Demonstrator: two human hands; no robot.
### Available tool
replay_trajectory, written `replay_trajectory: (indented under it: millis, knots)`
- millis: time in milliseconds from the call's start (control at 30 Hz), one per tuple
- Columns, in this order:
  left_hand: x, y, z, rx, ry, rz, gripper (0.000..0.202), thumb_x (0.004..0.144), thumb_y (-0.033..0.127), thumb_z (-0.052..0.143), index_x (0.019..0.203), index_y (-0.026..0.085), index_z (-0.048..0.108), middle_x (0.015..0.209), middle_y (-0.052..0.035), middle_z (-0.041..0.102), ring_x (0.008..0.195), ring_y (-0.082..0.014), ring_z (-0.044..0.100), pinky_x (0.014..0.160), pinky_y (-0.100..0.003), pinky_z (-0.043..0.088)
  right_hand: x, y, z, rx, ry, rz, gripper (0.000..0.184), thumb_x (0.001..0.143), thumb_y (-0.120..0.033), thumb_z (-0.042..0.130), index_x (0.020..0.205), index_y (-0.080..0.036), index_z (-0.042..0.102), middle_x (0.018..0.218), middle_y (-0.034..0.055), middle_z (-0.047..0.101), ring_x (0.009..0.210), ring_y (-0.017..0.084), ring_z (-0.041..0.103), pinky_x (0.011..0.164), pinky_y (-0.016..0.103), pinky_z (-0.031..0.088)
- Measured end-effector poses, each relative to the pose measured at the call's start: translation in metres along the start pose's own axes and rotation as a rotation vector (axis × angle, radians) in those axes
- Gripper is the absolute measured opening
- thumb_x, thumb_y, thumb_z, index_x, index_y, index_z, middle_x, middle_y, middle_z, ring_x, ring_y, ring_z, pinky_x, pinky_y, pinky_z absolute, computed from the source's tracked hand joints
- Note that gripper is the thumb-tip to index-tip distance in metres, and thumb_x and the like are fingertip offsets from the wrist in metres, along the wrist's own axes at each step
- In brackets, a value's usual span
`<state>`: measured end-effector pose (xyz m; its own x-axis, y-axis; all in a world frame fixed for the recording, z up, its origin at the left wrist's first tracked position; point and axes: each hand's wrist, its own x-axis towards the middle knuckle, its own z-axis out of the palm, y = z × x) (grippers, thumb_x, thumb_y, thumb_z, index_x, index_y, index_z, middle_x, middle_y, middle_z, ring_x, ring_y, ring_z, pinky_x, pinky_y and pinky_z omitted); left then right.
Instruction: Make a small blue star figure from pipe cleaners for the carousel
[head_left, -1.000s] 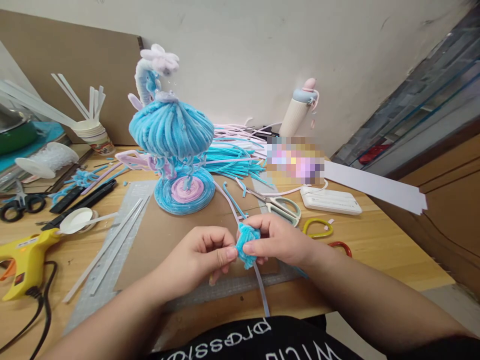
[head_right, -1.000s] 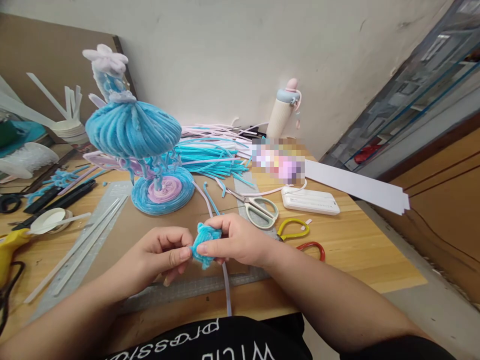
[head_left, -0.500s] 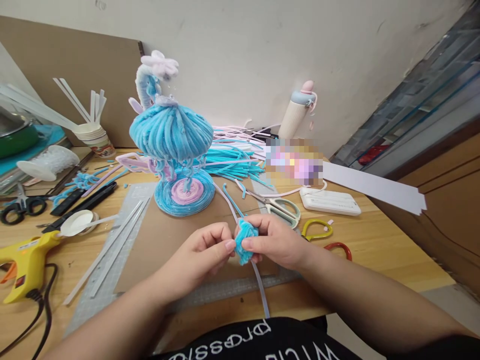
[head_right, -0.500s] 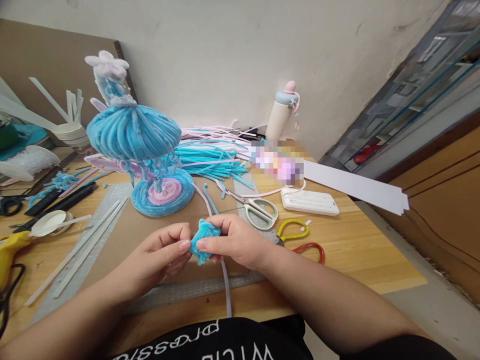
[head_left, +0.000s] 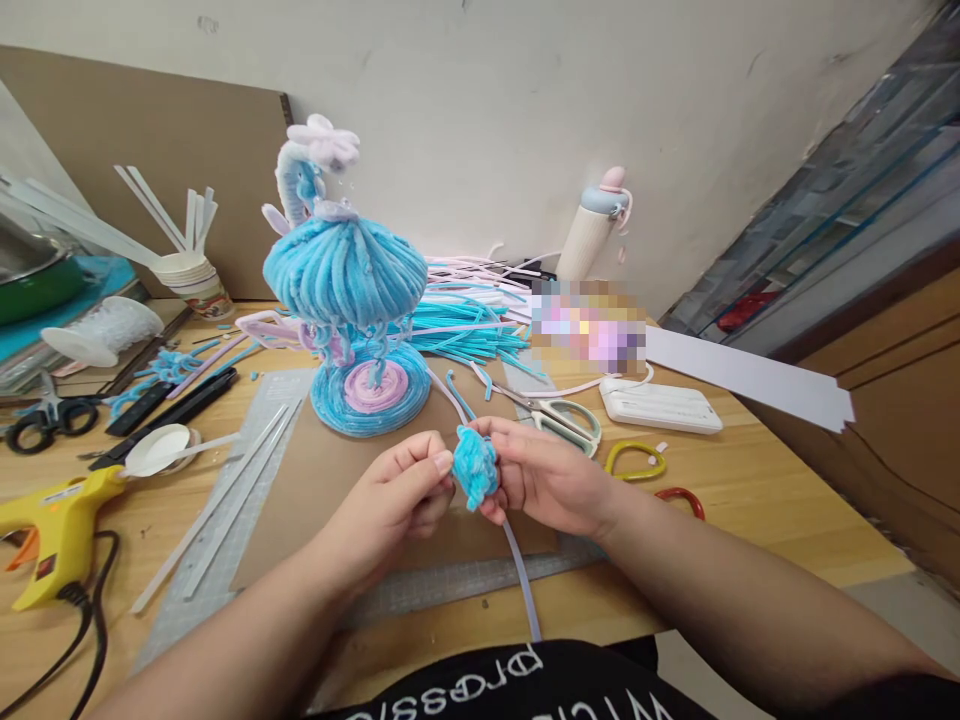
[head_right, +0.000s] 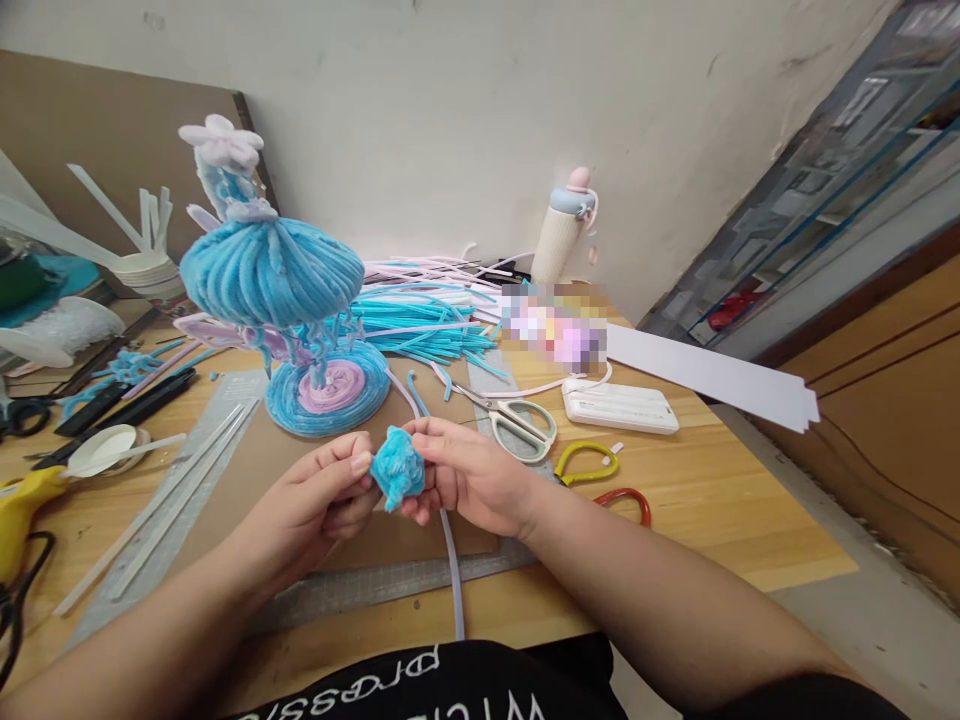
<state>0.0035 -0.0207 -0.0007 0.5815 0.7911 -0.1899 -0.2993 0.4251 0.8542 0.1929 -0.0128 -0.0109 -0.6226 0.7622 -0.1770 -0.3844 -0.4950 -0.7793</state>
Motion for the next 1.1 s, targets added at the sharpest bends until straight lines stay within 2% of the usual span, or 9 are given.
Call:
replay_trajectory:
  millis: [100,167,300,467,567,733,900,1000,1100]
  knots:
    - [0.004,0.000,-0.003,-0.006,0.055,-0.010,0.032,0.089,0.042,0.052,0.069,0.017,0.048,0.057,0.0067,0.037,0.042,-0.0044,0.020,0.039,-0.017,0.014,0.002,-0.002,-0.003,0.022,0.031,-0.017,0.021,0.082,-0.029,0.068,0.094,-0.014,0.060,0.076,0.0028,0.066,0.059,0.011,0.065,0.052,0.019,0.050]
    - [0.007,-0.002,-0.005,0.000,0.128,0.022,0.034,0.089,0.048,0.048,0.077,0.017,0.055,0.066,0.0022,0.048,0.048,-0.0066,0.034,0.040,-0.017,0.022,0.003,0.000,-0.003,0.006,0.073,-0.045,0.021,0.080,-0.029,0.070,0.093,-0.014,0.061,0.078,0.0029,0.067,0.063,0.012,0.066,0.055,0.020,0.051]
    - [0.011,-0.005,-0.009,0.046,0.164,0.082,0.019,0.083,0.031,0.064,0.076,0.013,0.062,0.067,-0.0003,0.054,0.061,-0.0089,0.047,0.057,-0.018,0.039,0.004,0.005,0.001,-0.040,0.120,-0.077,0.024,0.073,-0.030,0.076,0.089,-0.015,0.065,0.079,0.0018,0.066,0.072,0.013,0.065,0.061,0.022,0.052]
    - [0.010,-0.003,-0.012,-0.143,0.166,-0.062,0.017,0.080,0.029,0.068,0.084,0.012,0.068,0.079,-0.0050,0.063,0.069,-0.0115,0.055,0.063,-0.021,0.044,0.006,0.006,-0.001,-0.042,0.136,-0.070,0.027,0.074,-0.036,0.076,0.086,-0.013,0.068,0.074,0.0020,0.065,0.067,0.011,0.060,0.063,0.024,0.049]
    - [0.009,-0.001,-0.011,-0.170,0.128,-0.148,0.019,0.077,0.025,0.071,0.091,0.013,0.069,0.081,-0.0051,0.065,0.070,-0.0114,0.056,0.063,-0.021,0.045,0.008,0.007,-0.005,-0.051,0.172,-0.065,0.028,0.073,-0.038,0.076,0.080,-0.013,0.066,0.070,0.0009,0.064,0.060,0.009,0.056,0.059,0.022,0.046]
    - [0.007,0.000,-0.006,-0.013,0.156,0.004,0.012,0.074,0.018,0.074,0.084,0.014,0.070,0.085,-0.0031,0.065,0.075,-0.0115,0.057,0.067,-0.021,0.046,0.011,0.007,-0.008,-0.003,0.196,-0.095,0.032,0.073,-0.044,0.075,0.078,-0.014,0.065,0.066,0.0001,0.063,0.056,0.008,0.054,0.054,0.021,0.042]
    - [0.007,-0.003,-0.004,-0.056,0.113,-0.015,0.017,0.078,0.021,0.071,0.093,0.015,0.069,0.096,-0.0070,0.067,0.089,-0.0172,0.060,0.080,-0.028,0.049,0.013,0.007,-0.010,-0.051,0.238,-0.106,0.031,0.064,-0.036,0.082,0.078,-0.013,0.067,0.064,-0.0015,0.062,0.054,0.006,0.052,0.053,0.019,0.039]
    - [0.008,-0.005,-0.006,-0.037,0.136,-0.002,0.014,0.082,0.026,0.067,0.087,0.013,0.069,0.084,-0.0059,0.067,0.080,-0.0141,0.060,0.073,-0.023,0.048,0.013,0.009,-0.010,-0.095,0.256,-0.092,0.032,0.065,-0.038,0.082,0.074,-0.013,0.065,0.063,-0.0018,0.060,0.053,0.006,0.050,0.052,0.018,0.036]
    - [0.009,-0.006,-0.009,-0.056,0.201,0.021,0.010,0.076,0.020,0.074,0.078,0.013,0.068,0.077,-0.0024,0.065,0.071,-0.0100,0.058,0.070,-0.020,0.047,0.012,0.010,-0.009,-0.085,0.256,-0.123,0.033,0.070,-0.045,0.076,0.081,-0.015,0.066,0.069,-0.0011,0.061,0.060,0.008,0.051,0.055,0.020,0.037]
